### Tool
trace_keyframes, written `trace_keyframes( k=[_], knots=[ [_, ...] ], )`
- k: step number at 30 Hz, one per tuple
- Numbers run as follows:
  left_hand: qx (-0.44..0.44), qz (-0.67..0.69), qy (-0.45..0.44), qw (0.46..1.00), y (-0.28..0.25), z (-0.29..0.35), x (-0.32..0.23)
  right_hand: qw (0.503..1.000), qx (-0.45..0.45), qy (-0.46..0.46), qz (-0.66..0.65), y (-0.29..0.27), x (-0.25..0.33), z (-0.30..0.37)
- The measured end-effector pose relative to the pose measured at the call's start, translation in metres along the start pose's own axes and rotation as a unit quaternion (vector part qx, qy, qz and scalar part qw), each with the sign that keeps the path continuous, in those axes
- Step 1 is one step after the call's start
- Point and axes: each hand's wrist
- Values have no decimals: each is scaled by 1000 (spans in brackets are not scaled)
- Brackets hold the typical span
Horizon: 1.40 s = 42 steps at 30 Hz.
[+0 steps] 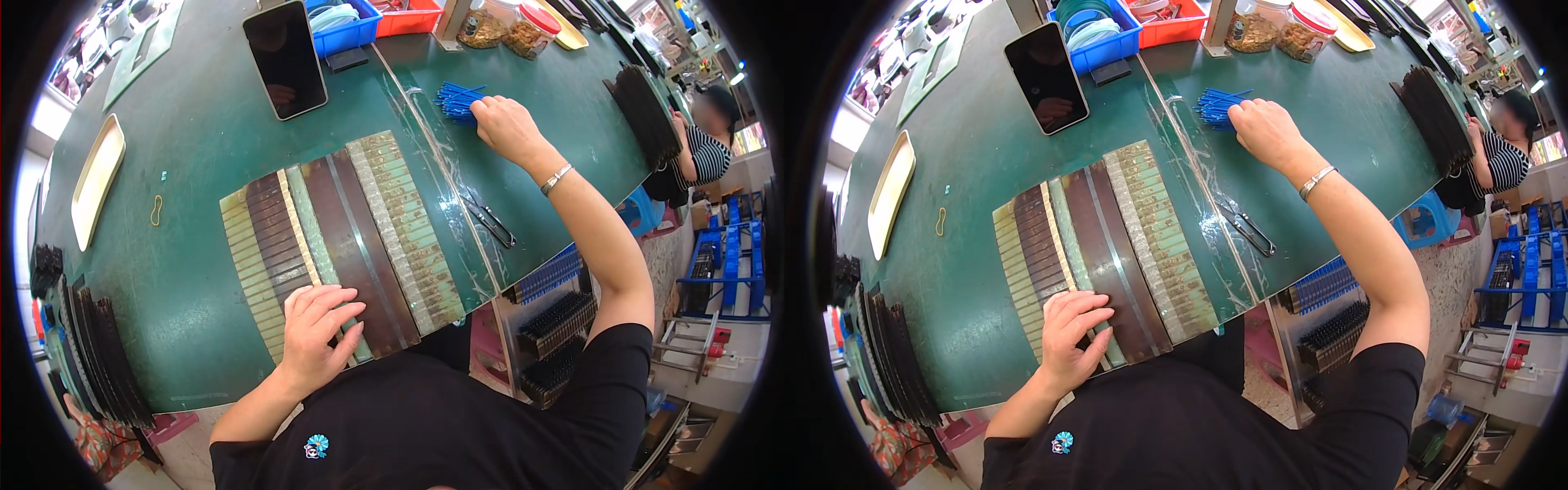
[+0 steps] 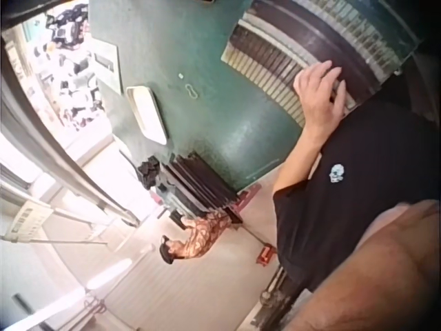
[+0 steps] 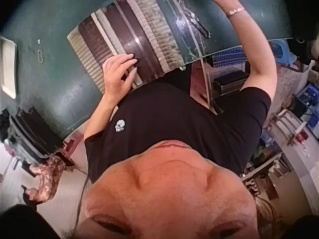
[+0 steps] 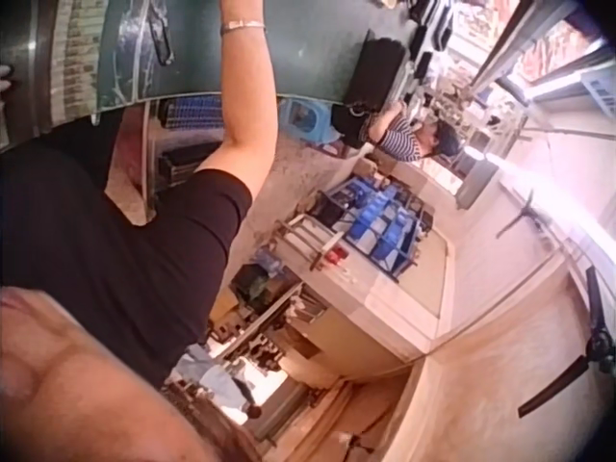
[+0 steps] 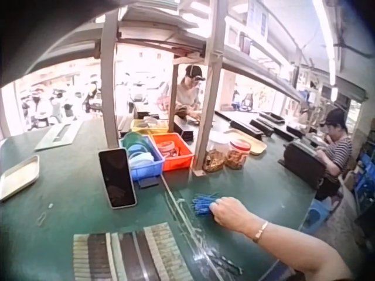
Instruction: Placing electronic components into a tray and applying tape or alignment using manual tools.
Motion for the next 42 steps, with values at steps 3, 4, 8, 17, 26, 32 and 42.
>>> trace_keyframes(
  k=[3, 4, 8, 17, 26, 32, 42],
  knots=[
    [-6, 9, 1, 1000, 0, 0, 0, 999, -44, -1, 11, 1, 3, 3],
    [-6, 9, 1, 1000, 0, 0, -1, 998, -66, 0, 17, 0, 4, 4],
    [-4, 4, 4, 1000, 0, 0, 0, 999, -41, 27, 14, 7, 5, 6],
    [-38, 42, 32, 998, -2, 3, -1, 974, -173, 76, -124, 5, 23, 14],
    [-39, 137, 27, 989, -36, 2, 11, 677, -274, 109, -675, 45, 44, 46],
    [17, 201, 18, 979, -56, -28, 20, 650, -19, 74, -756, -26, 70, 41],
    [165, 466, -170, 852, -62, -86, 39, 553, 270, -20, -788, -72, 153, 19]
  ],
)
Point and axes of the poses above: each hand's wrist, its own z-axis away from the middle knuckle, its own y-axis out of the palm, x = y × z, and after that the axes turned 13 degrees about x, right-handed
